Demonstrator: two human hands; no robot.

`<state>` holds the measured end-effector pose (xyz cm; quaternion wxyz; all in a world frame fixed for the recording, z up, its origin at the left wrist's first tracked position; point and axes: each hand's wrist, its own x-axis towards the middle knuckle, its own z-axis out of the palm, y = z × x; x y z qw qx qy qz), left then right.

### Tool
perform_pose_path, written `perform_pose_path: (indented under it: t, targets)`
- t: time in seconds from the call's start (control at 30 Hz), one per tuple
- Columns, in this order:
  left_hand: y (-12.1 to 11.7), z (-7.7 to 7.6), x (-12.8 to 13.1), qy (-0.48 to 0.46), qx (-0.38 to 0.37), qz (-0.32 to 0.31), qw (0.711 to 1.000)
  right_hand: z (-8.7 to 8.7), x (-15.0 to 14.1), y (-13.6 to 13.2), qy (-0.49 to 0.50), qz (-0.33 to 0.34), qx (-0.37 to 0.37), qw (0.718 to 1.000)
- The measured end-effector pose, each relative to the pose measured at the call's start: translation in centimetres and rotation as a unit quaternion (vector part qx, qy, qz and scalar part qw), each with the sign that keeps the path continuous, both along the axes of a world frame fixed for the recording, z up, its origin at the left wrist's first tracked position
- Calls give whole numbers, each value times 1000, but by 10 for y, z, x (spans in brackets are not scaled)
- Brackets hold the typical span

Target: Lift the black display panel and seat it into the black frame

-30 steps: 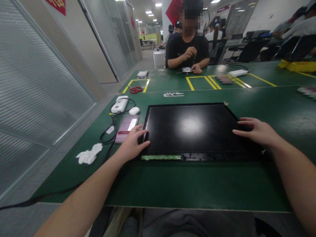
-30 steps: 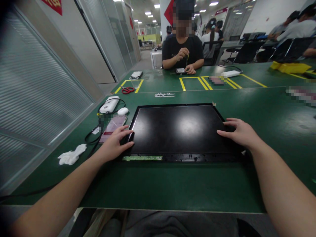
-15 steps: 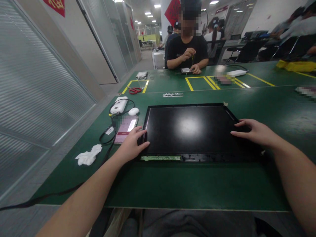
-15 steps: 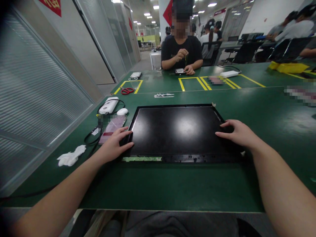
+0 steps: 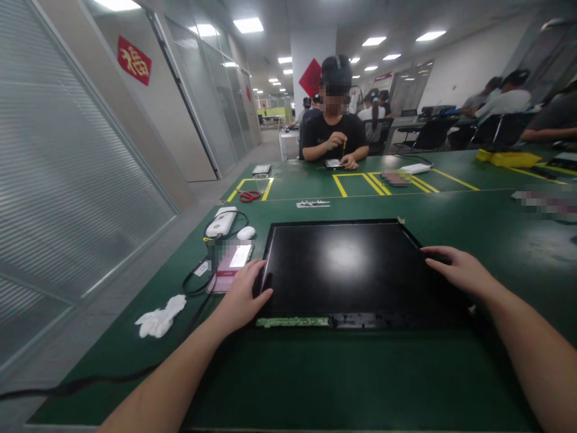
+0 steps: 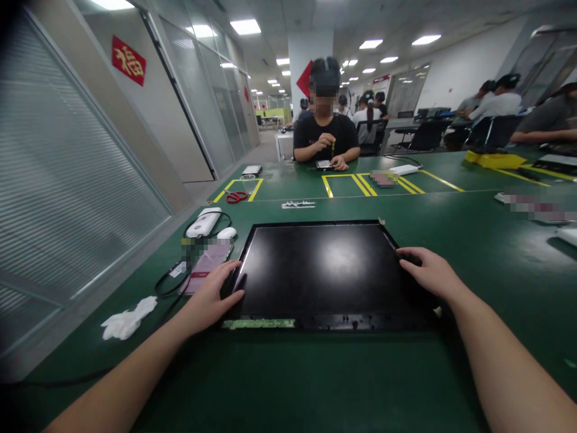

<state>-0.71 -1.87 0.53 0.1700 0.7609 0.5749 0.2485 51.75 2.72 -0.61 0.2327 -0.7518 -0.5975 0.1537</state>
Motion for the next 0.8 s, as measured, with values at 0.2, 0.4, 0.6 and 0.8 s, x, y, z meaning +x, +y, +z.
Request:
perform_pose_path:
  t: [0.2, 0.4, 0.6, 0.8]
  targets:
    - [-3, 3, 3, -14, -13, 9, 1000, -9, 6, 5, 5, -16, 47, 999]
    - [-2, 1, 3, -19, -12, 16, 1000, -21, 13, 10, 15, -5, 50, 999]
    - [2, -3, 0, -9, -14, 11, 1000, -26, 15, 12, 12, 15, 58, 998]
    - [4, -11, -5, -29, -4, 3, 1000, -21, 10, 8, -4, 22, 62, 998]
